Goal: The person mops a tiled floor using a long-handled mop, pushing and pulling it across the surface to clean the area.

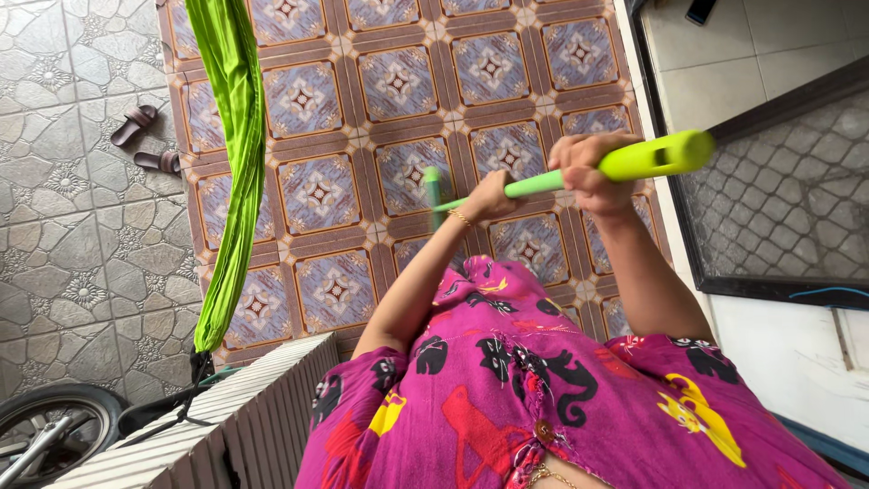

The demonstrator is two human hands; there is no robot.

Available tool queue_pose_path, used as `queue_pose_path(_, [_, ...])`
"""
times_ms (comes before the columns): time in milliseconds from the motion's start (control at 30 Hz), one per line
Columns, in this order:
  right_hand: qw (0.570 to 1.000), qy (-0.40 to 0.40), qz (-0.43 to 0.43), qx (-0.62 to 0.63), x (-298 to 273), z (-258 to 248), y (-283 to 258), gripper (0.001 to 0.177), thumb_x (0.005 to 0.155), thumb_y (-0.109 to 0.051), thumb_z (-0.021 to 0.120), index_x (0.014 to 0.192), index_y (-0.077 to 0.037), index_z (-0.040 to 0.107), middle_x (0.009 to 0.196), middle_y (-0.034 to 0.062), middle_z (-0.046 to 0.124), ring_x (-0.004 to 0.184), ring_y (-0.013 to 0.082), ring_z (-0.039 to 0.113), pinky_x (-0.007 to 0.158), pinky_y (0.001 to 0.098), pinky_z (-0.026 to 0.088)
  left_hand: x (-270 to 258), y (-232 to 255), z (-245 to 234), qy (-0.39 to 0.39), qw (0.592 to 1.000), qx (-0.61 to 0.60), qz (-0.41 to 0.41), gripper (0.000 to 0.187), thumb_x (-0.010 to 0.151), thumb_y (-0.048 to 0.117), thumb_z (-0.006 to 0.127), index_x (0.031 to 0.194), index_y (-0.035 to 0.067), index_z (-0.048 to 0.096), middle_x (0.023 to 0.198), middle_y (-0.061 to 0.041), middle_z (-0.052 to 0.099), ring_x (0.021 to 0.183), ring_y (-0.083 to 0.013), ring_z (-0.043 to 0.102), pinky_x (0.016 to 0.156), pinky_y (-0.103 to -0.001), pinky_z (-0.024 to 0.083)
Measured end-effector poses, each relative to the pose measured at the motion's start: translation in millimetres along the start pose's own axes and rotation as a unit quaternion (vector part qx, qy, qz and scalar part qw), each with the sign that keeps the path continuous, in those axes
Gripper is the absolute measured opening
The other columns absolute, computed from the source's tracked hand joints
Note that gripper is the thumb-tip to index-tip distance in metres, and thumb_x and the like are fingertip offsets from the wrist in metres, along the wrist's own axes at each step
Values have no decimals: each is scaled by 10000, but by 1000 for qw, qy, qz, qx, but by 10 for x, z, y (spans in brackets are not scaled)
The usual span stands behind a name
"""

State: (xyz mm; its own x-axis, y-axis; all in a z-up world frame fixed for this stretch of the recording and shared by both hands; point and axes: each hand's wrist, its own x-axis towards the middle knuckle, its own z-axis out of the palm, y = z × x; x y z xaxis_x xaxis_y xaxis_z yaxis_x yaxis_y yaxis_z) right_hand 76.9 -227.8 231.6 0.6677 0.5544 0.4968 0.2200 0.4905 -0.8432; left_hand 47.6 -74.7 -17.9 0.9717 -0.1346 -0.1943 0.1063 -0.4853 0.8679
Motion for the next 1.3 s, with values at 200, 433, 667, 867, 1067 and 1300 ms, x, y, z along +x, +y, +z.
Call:
queue_pose_path(200, [995, 66, 60, 51, -485, -139, 672, 219, 878, -69, 687, 711, -132, 560, 588, -23, 516, 599, 117, 508, 810, 364, 549, -472, -714, -322, 5, 992, 115, -47, 317, 769, 365, 764, 838, 56, 768, 848, -228, 740, 832, -393, 732, 803, -480, 586])
queue_pose_path(433, [983, 64, 172, -34, -1048, 48, 1309, 208, 986, -229, 625, 795, -163, 578, 743, -8, 606, 826, 140, 648, 1041, 441, 561, -880, -1617, -538, -4, 968, 217, -128, 411, 787, 443, 805, 802, 34, 760, 797, -235, 719, 774, -382, 735, 722, -468, 608])
queue_pose_path(667, [996, -1, 88, -33, 45, -543, 841, 261, 967, -203, 708, 739, -152, 593, 740, -5, 601, 782, 171, 663, 953, 432, 558, -32, -914, -785, 83, 981, 163, -71, 323, 765, 388, 803, 768, 66, 780, 744, -219, 710, 719, -407, 707, 688, -491, 585])
queue_pose_path(867, [997, -73, 26, 3, 1402, -862, 80, 327, 922, -83, 693, 646, -109, 520, 609, -27, 540, 534, 97, 539, 686, 321, 517, 1151, 363, -931, 124, 991, 44, 19, 264, 767, 315, 782, 813, 55, 783, 766, -221, 717, 762, -419, 709, 697, -482, 572])
queue_pose_path(1067, [971, -195, 17, -136, 2016, -966, 232, 164, 870, -120, 747, 764, -43, 649, 710, 36, 644, 622, 120, 608, 601, 271, 514, 2259, 572, -882, 167, 959, -140, 182, 326, 796, 260, 747, 990, -2, 725, 925, -221, 755, 879, -361, 736, 785, -435, 592])
queue_pose_path(1300, [948, -234, 77, -202, 2047, -1353, 882, 235, 818, -129, 804, 688, -32, 634, 621, 35, 581, 568, 121, 533, 572, 279, 447, 2785, -153, -579, 141, 874, -448, 122, 444, 891, 357, 707, 1226, 74, 639, 1221, -194, 648, 1157, -277, 646, 954, -386, 559])
